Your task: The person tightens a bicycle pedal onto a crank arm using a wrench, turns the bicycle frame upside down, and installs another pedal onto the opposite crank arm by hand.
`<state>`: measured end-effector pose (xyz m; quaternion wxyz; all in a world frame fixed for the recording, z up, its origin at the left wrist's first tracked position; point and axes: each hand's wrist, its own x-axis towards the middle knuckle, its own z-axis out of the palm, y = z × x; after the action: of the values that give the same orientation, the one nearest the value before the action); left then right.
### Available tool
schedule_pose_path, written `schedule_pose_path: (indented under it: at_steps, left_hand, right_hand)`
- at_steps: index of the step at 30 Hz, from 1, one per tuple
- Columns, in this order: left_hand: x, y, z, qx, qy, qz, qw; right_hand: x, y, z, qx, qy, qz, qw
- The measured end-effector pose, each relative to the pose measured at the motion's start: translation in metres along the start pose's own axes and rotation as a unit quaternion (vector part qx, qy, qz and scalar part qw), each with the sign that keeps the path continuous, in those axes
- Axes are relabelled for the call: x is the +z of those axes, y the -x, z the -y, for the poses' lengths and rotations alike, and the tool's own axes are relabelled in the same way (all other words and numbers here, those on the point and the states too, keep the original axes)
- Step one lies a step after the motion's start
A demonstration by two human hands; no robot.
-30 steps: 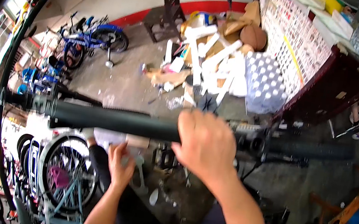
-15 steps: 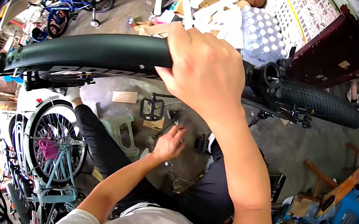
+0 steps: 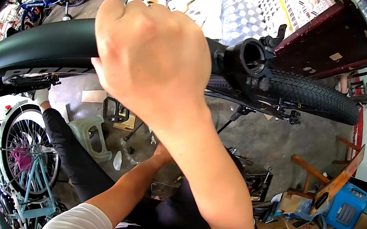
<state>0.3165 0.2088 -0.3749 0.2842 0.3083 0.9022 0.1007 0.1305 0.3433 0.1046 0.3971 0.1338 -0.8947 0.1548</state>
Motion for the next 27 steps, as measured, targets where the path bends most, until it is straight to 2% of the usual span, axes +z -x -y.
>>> schedule_pose_path:
  at_steps: [2, 4, 6, 8, 9, 10, 11, 12, 14, 17, 18, 19, 21, 24, 26, 27]
  left_hand:
    - [0.008, -0.007, 0.002, 0.022, -0.034, -0.039, 0.998]
    - [-0.004, -0.009, 0.006, 0.035, -0.037, 0.002, 0.999]
    - [-0.018, -0.01, 0.007, 0.042, -0.034, -0.011, 0.998]
    - [-0.033, -0.004, 0.011, 0.003, 0.073, 0.017, 0.997]
    - [-0.037, 0.002, 0.013, 0.014, 0.073, -0.035, 0.997]
    - [-0.057, 0.012, 0.013, 0.024, 0.07, -0.09, 0.993]
    - [-0.078, 0.028, 0.014, 0.01, 0.108, -0.098, 0.989]
    - [-0.128, 0.054, 0.002, -0.001, 0.144, -0.108, 0.984]
    - [-0.195, 0.103, -0.01, 0.003, 0.192, -0.177, 0.965]
    - [-0.287, 0.17, -0.029, 0.016, 0.213, -0.263, 0.941]
    - [-0.317, 0.188, -0.034, 0.05, 0.175, -0.32, 0.93]
    - [-0.347, 0.204, -0.033, 0.104, 0.148, -0.374, 0.91]
    - [-0.419, 0.214, -0.034, 0.272, 0.105, -0.514, 0.807]
    - [-0.508, 0.224, -0.044, 0.243, -0.068, -0.63, 0.735]
    - [-0.58, 0.216, -0.071, 0.211, -0.155, -0.668, 0.696]
    - [-0.61, 0.188, -0.066, 0.269, -0.084, -0.679, 0.678]
  right_hand:
    - [0.0, 0.0, -0.001, -0.002, -0.007, 0.004, 1.0]
    - [0.0, 0.0, -0.001, -0.001, -0.011, 0.008, 1.0]
    - [-0.002, -0.001, 0.0, 0.003, -0.002, 0.016, 1.0]
    - [-0.004, 0.0, 0.001, 0.01, -0.002, 0.014, 1.0]
    - [-0.005, 0.0, 0.001, 0.014, -0.007, 0.019, 1.0]
    - [-0.006, -0.001, 0.001, 0.015, -0.015, 0.022, 1.0]
    - [-0.004, 0.0, -0.001, 0.017, -0.033, 0.008, 0.999]
    - [-0.009, 0.0, 0.003, 0.031, -0.01, 0.03, 0.999]
    - [-0.007, -0.002, 0.002, 0.017, -0.037, -0.001, 0.999]
    - [-0.012, -0.002, 0.006, 0.026, -0.039, 0.004, 0.999]
    - [-0.012, -0.002, 0.007, 0.031, -0.033, 0.015, 0.999]
    - [-0.01, -0.001, 0.007, 0.032, -0.03, 0.01, 0.999]
    - [-0.01, 0.0, 0.01, 0.035, -0.015, 0.009, 0.999]
    - [-0.009, 0.005, 0.018, 0.051, 0.025, -0.012, 0.998]
    - [-0.013, 0.008, 0.025, 0.074, 0.043, 0.022, 0.996]
    - [-0.015, 0.009, 0.029, 0.082, 0.046, 0.027, 0.995]
